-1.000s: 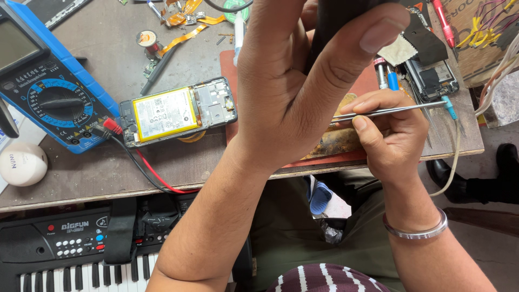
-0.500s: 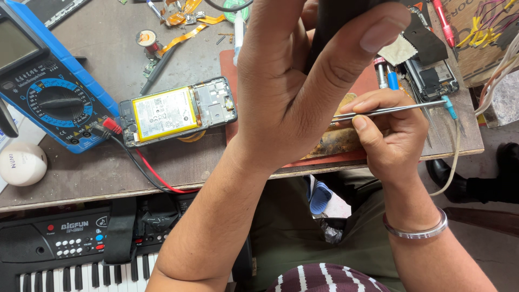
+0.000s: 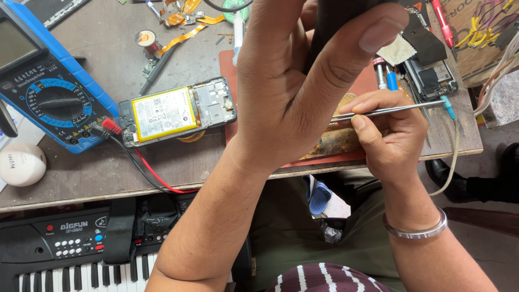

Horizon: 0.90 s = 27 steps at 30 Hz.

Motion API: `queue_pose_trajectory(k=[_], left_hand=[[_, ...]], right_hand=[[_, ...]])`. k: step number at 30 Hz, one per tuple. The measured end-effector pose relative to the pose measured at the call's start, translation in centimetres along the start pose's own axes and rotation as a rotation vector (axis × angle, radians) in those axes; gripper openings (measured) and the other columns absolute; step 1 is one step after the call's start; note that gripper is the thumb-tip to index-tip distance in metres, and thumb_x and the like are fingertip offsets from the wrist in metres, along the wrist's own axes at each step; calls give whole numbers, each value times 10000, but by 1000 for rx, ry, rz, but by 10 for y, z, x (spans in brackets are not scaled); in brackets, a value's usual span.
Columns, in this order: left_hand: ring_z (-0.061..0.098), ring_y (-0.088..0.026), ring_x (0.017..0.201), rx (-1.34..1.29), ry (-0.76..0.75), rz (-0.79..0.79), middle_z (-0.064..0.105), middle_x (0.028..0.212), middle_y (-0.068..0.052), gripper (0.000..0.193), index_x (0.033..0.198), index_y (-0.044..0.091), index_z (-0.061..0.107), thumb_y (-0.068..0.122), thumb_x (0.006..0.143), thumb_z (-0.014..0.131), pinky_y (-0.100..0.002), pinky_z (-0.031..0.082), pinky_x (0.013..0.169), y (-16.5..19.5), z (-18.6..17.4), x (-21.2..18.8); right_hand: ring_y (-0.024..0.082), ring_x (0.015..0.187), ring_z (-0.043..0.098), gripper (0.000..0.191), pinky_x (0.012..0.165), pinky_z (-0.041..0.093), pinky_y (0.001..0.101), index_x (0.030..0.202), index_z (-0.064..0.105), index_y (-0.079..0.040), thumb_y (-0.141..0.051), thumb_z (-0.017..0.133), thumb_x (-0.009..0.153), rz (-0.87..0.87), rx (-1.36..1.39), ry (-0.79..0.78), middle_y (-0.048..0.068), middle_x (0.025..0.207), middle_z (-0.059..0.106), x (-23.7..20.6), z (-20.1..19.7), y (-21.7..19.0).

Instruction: The person uses a hot air gun and tweezers to work on a small circuit board clamped to a workbench. They heat the board, then use tweezers to adjust or remove small components. The person also wipes the tweezers with a cloth during the process.

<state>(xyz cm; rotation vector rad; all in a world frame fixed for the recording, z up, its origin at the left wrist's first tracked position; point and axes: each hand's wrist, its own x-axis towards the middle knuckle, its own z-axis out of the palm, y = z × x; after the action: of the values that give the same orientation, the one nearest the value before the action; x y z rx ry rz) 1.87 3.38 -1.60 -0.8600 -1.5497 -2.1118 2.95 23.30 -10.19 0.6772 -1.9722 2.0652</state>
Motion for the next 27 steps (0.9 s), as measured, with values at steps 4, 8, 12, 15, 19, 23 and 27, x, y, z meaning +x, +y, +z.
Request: queue_pose_trajectory(k=[4, 8, 12, 15, 19, 23, 27], left_hand=[[689, -199, 881, -1, 2, 0, 642, 1141, -123, 530, 1573, 86, 286, 141, 1207, 666, -307, 576, 740, 0, 0, -1], [691, -201, 882, -2, 3, 0, 642, 1143, -125, 535, 1576, 87, 281, 143, 1208, 665, -309, 578, 740, 1, -1, -1], [693, -204, 884, 0, 5, 0, 643, 1145, -127, 539, 1579, 88, 276, 145, 1208, 663, -311, 580, 741, 3, -1, -1], [695, -206, 885, -1, 9, 0, 643, 1147, -129, 542, 1581, 89, 273, 147, 1209, 662, -312, 582, 742, 4, -2, -1], [697, -208, 886, -4, 14, 1, 644, 1149, -131, 546, 1584, 90, 268, 149, 1209, 661, -314, 584, 743, 4, -3, -3], [699, -211, 888, -6, 27, 7, 645, 1151, -134, 551, 1587, 92, 263, 151, 1210, 659, -315, 586, 744, 6, -4, -4], [701, -213, 889, -25, 48, 14, 646, 1153, -136, 555, 1590, 93, 258, 153, 1210, 658, -317, 588, 744, 11, 0, -2]], right_hand=[[162, 1020, 686, 70, 988, 574, 281, 1130, 582, 1, 10, 631, 1081, -14, 4, 3, 149, 1091, 695, 0, 0, 1], [164, 1020, 687, 74, 987, 575, 282, 1130, 581, -5, 13, 632, 1079, -25, 23, 14, 147, 1088, 693, 0, -1, 2], [165, 1019, 686, 69, 983, 572, 279, 1128, 586, -7, 9, 636, 1083, -25, 23, 27, 146, 1086, 693, -2, -2, 2], [164, 1014, 685, 76, 981, 573, 278, 1134, 586, -9, 3, 643, 1085, -27, 41, 43, 144, 1080, 696, -2, -3, 2], [162, 1015, 683, 78, 981, 575, 278, 1142, 584, -13, -15, 649, 1098, -55, 27, 60, 139, 1081, 692, -2, -3, 5], [139, 916, 652, 100, 886, 570, 265, 1136, 584, -16, -33, 653, 1066, -44, 55, 125, 141, 1072, 691, -3, -2, 5], [150, 871, 650, 99, 845, 595, 297, 1128, 579, 1, -13, 647, 1056, -42, 146, 173, 150, 1060, 674, -1, -5, 3]])
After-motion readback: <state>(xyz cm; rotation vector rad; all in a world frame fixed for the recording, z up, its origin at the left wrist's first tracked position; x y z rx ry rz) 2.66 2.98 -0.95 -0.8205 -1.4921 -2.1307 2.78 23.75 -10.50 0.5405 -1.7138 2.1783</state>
